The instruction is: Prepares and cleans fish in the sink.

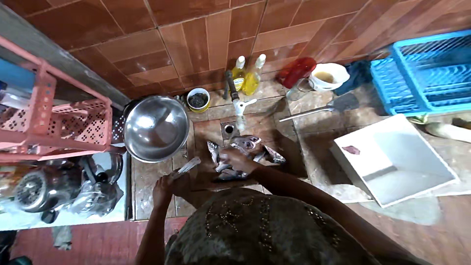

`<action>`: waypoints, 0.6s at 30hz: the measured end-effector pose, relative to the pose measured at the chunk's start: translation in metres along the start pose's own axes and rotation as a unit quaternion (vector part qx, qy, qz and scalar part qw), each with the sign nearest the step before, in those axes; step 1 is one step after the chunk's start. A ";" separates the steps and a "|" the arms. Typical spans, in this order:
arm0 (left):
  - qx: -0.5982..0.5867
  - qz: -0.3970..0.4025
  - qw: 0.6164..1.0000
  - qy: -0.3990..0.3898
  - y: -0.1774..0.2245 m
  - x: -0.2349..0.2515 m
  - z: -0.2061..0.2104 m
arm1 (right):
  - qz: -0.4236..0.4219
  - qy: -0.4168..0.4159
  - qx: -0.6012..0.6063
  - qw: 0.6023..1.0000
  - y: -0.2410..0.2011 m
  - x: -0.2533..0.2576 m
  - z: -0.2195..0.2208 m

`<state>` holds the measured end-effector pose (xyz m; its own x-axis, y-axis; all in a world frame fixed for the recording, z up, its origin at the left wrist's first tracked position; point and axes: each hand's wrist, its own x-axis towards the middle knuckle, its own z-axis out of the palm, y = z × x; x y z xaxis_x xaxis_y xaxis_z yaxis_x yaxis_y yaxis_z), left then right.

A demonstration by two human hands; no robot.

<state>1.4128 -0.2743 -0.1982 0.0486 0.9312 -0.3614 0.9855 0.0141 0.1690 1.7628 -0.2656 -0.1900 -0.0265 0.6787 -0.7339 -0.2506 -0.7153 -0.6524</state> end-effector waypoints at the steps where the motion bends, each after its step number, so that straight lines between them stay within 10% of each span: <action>1: -0.008 -0.029 0.999 -0.010 0.002 -0.001 -0.001 | -0.012 -0.073 0.003 0.997 -0.010 -0.005 0.024; 4: -0.050 -0.126 0.990 -0.036 -0.001 -0.009 -0.019 | -0.062 -0.203 -0.123 0.969 -0.037 -0.008 0.066; 9: -0.143 -0.100 0.984 -0.033 -0.052 -0.024 -0.046 | -0.085 -0.031 -0.492 0.866 -0.028 0.052 0.035; 18: -0.027 0.136 0.989 0.047 0.024 -0.011 -0.088 | -0.063 0.011 -0.387 0.920 0.010 0.106 0.012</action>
<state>1.4217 -0.2526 -0.1097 0.2938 0.9329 -0.2085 0.9277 -0.2257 0.2973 1.7461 -0.1986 -0.2724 -0.0224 0.7666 -0.6417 0.5146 -0.5415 -0.6648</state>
